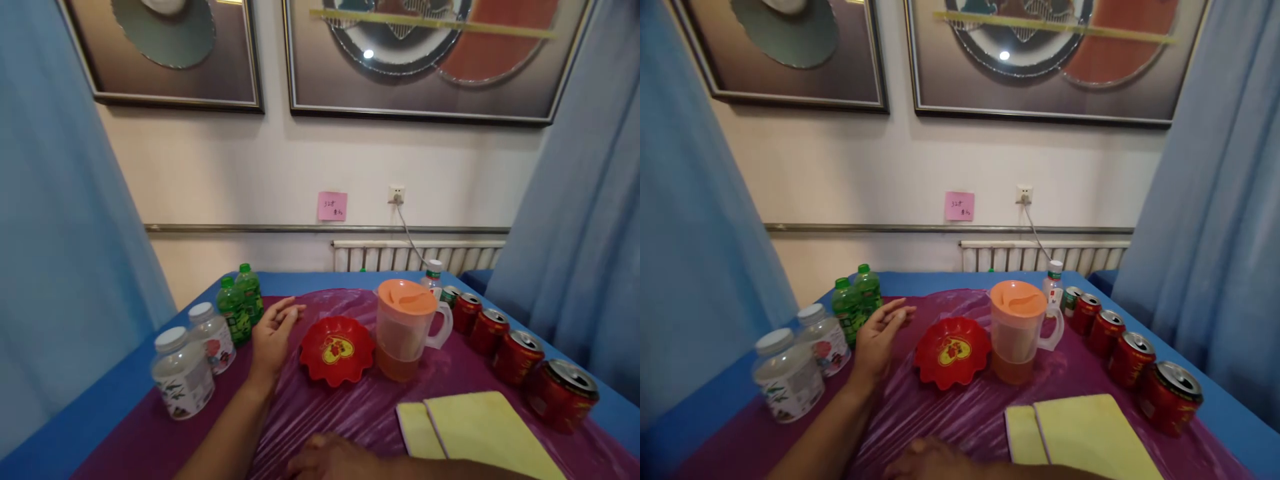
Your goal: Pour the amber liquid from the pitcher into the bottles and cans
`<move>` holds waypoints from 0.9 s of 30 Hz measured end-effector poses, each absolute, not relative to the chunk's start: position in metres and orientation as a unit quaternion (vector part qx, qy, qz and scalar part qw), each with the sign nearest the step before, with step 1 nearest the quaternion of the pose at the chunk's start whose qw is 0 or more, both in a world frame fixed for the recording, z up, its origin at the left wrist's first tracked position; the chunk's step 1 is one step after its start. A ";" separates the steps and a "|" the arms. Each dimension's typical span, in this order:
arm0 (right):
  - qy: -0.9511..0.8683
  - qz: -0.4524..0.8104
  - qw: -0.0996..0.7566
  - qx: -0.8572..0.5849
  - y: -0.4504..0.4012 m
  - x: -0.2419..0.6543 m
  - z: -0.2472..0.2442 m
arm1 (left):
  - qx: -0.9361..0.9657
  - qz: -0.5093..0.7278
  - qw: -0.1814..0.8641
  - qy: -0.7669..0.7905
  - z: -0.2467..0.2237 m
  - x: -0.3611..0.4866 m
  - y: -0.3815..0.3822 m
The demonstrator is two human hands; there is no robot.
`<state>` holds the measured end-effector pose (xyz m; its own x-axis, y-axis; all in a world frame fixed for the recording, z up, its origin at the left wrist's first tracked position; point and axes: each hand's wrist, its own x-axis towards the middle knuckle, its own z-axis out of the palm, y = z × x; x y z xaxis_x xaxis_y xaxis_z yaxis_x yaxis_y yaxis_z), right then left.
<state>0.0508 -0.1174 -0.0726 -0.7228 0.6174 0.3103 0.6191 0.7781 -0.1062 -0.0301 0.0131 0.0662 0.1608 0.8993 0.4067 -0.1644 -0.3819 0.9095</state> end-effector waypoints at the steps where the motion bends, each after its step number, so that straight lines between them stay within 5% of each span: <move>1: -0.924 -0.009 0.167 -0.344 -0.118 0.049 -0.078 | 0.599 0.575 0.464 0.309 0.068 -0.032 0.016; 14: -0.902 -0.008 0.168 -0.398 -0.141 0.053 -0.082 | 0.640 0.475 0.500 0.338 0.070 -0.034 0.042; 21: -0.897 0.027 0.193 -0.398 -0.148 0.053 -0.086 | 0.722 0.387 0.444 0.362 0.068 -0.069 -0.007; 27: -0.900 0.044 0.209 -0.380 -0.153 0.055 -0.092 | 0.773 0.303 0.042 0.556 0.000 -0.226 -0.031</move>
